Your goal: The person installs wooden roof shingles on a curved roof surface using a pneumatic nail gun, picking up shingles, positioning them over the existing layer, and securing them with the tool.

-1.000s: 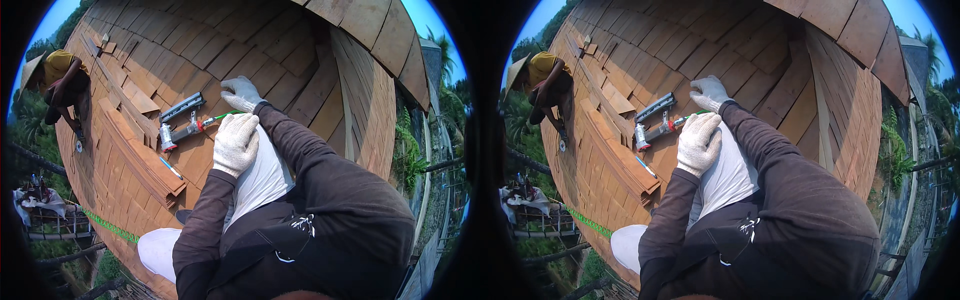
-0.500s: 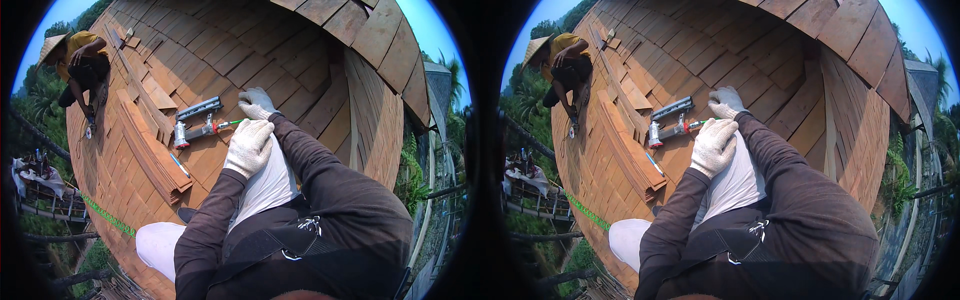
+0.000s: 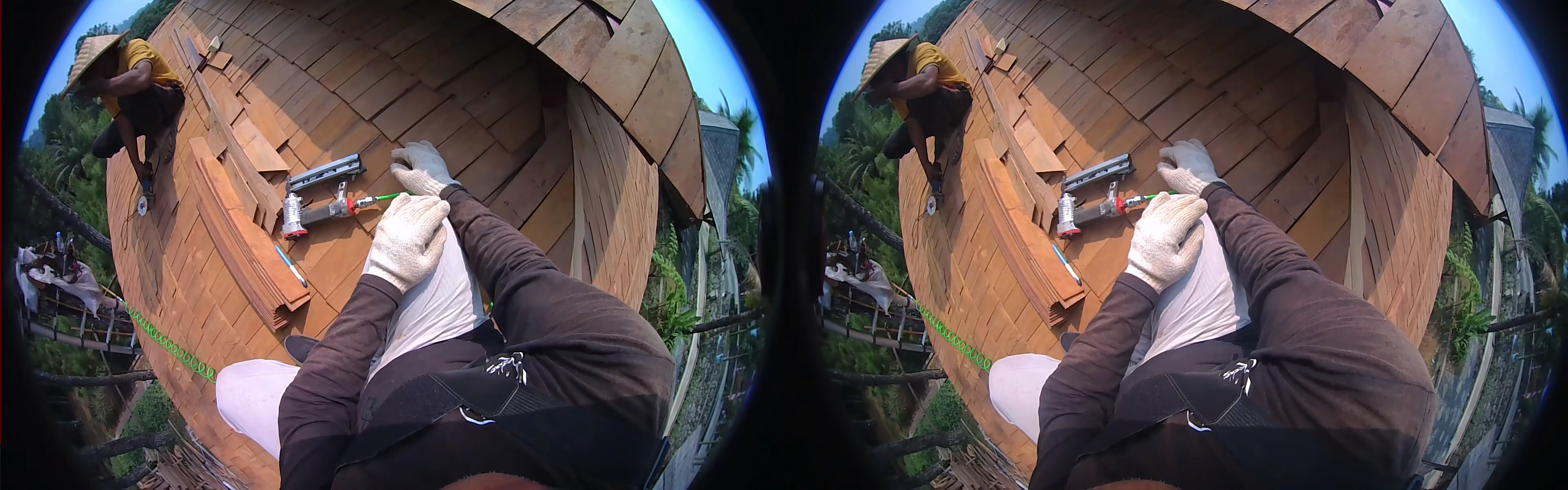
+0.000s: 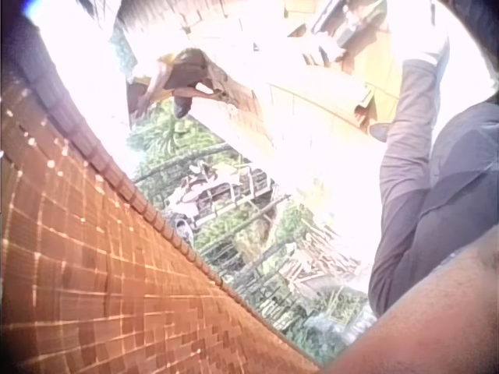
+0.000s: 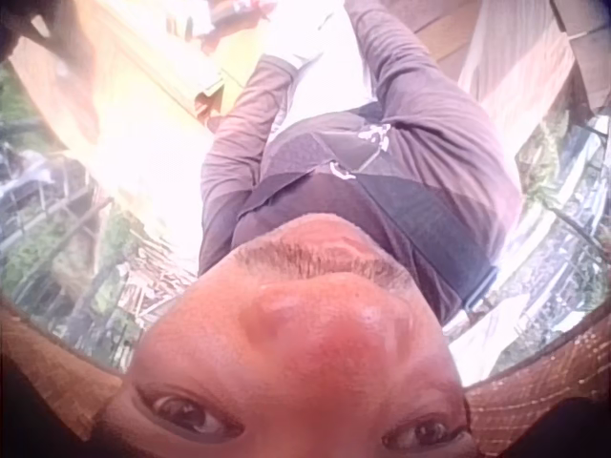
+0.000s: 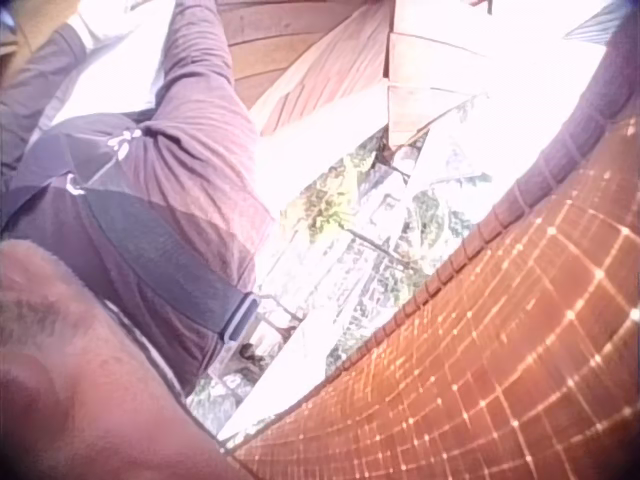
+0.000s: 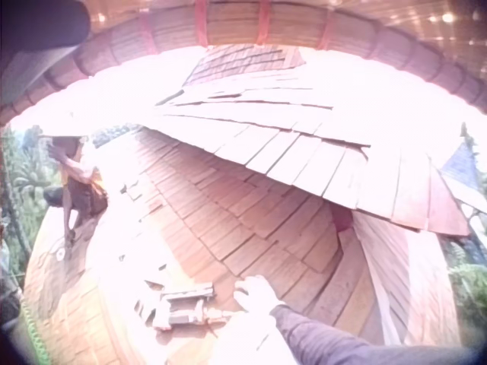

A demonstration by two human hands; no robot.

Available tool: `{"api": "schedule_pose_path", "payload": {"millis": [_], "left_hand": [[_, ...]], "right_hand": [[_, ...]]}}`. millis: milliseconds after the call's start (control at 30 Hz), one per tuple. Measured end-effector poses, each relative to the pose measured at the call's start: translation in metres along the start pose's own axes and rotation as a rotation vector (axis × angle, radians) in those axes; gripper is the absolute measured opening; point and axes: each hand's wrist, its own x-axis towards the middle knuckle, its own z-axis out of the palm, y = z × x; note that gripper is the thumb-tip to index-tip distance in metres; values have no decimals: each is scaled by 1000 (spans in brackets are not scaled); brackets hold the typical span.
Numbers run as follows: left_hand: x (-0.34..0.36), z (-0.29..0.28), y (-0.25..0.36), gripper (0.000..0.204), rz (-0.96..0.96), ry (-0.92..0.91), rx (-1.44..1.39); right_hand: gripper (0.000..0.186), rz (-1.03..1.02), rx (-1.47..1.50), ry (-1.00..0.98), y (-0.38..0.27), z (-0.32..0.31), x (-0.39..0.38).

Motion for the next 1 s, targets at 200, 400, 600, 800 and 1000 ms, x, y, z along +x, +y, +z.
{"api": "schedule_pose_path", "payload": {"millis": [200,400,600,800,1000], "left_hand": [[-4,-5,4,40,-33,-6,2],[-2,-5,-5,40,-25,-16,-37],[5,0,-19,41,-44,-2,-71],[5,-3,-31,43,-118,-52,-101],[3,-14,-31,48,-173,-84,-115]], "right_hand": [[50,255,269,-50,2,-9,19],[56,192,149,235,88,-55,97],[68,211,-310,259,169,-118,195],[95,380,-522,155,198,-146,258],[98,420,-661,147,229,-135,283]]}}
